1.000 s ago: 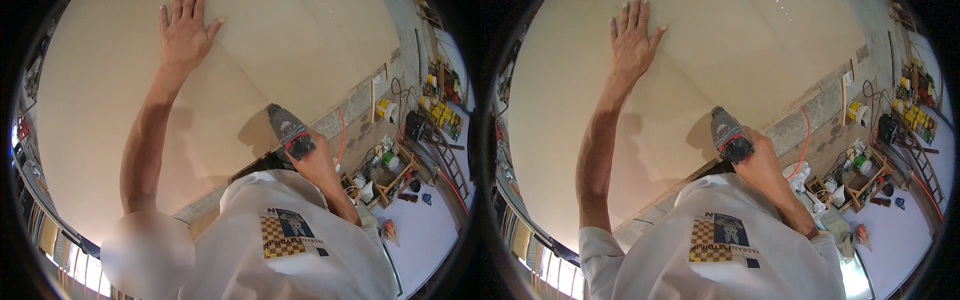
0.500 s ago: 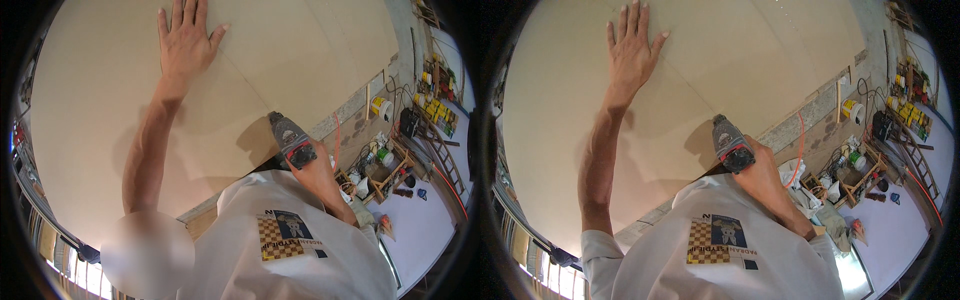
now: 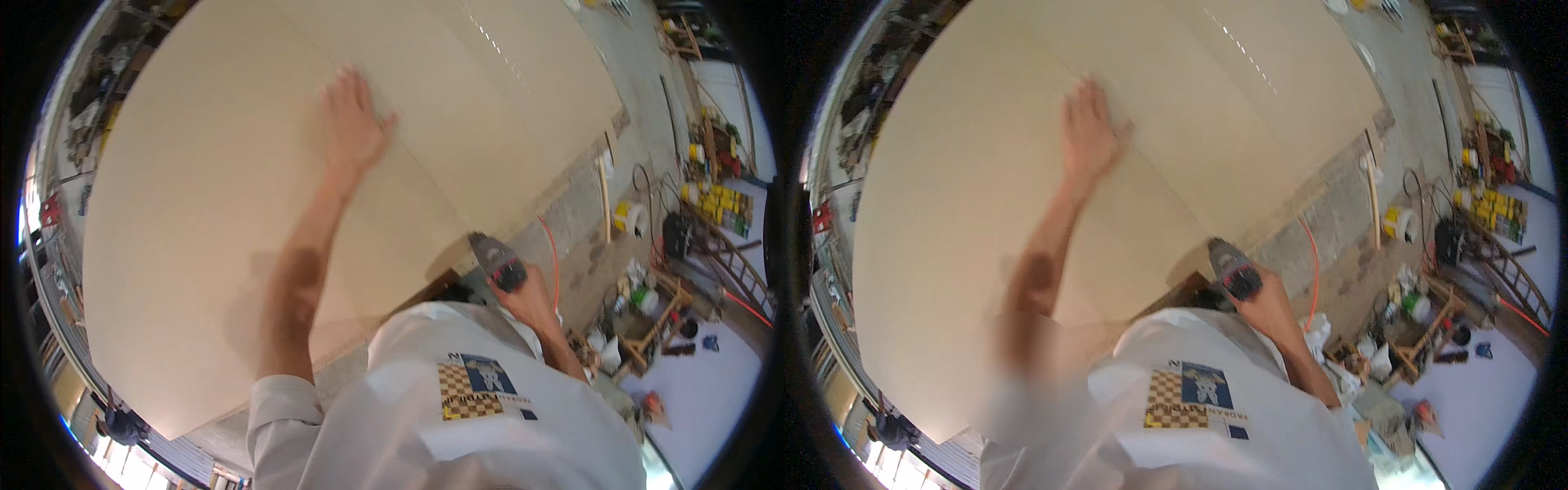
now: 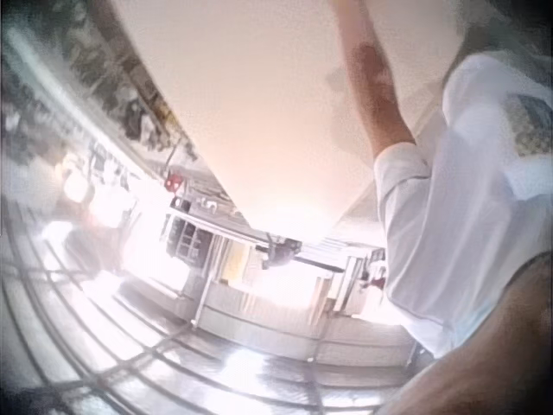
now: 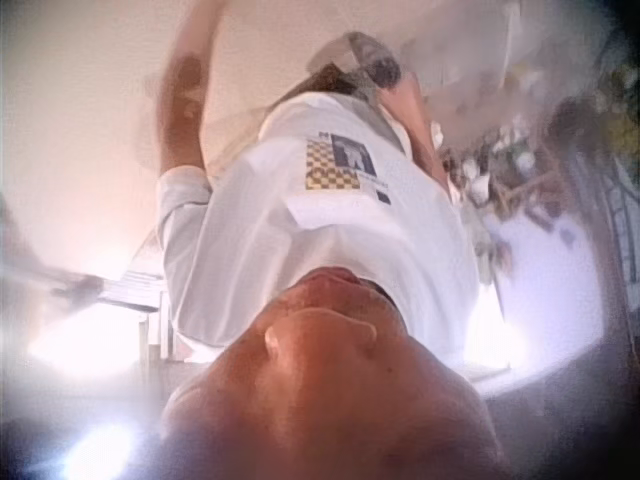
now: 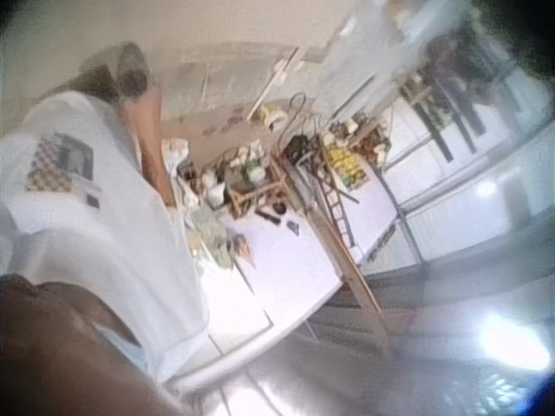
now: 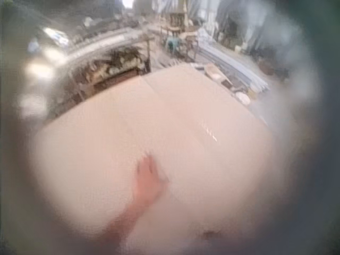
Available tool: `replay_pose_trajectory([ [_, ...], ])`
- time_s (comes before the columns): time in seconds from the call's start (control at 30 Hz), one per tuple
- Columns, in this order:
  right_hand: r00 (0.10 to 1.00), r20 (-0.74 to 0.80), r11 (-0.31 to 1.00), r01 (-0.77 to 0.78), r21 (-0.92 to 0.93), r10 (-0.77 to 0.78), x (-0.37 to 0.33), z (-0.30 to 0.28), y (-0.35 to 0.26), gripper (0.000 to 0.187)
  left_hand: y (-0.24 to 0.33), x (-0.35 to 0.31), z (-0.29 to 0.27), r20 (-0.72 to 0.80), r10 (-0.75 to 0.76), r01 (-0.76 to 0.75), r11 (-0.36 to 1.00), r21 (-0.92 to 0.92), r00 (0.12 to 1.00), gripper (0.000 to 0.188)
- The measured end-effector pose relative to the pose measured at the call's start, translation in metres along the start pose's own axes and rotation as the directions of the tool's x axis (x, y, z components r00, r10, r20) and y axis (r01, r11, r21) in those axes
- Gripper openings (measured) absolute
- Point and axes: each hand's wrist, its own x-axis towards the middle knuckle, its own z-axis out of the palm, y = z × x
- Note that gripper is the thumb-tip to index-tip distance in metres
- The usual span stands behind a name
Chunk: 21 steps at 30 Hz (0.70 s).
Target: The person uses a pneumatic nail gun to fasten a large sheet of plywood to a wooden frame on a workbench. They reposition the panel, align it, and continue nailing along the edges to secure it in place.
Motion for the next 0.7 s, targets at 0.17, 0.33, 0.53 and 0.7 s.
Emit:
replay_pose_trajectory([
  [0.17, 0.998, -0.056, 0.989, -0.034, 0.147, 0.042, -0.011, 0.003, 0.015, 0.026, 0.059, -0.098, -0.03, 0.205, 0.116, -0.099, 0.991, -0.094, 0.972, 0.091],
  [0.33, 0.998, -0.069, 0.992, 0.023, 0.128, -0.014, -0.005, 0.006, 0.027, 0.024, 0.054, -0.116, -0.027, 0.114, 0.159, -0.135, 0.971, -0.197, 0.981, 0.087],
  [0.53, 0.994, -0.106, 0.986, 0.049, 0.157, -0.032, -0.006, 0.007, 0.043, 0.022, -0.01, -0.009, -0.012, 0.054, 0.015, -0.009, 0.994, -0.109, 0.998, 0.08],
  [0.7, 0.99, -0.135, 0.984, -0.008, 0.176, 0.032, -0.024, -0.002, 0.04, 0.021, -0.081, 0.061, 0.0, 0.025, -0.07, 0.071, 0.997, -0.037, 0.997, 0.07],
])
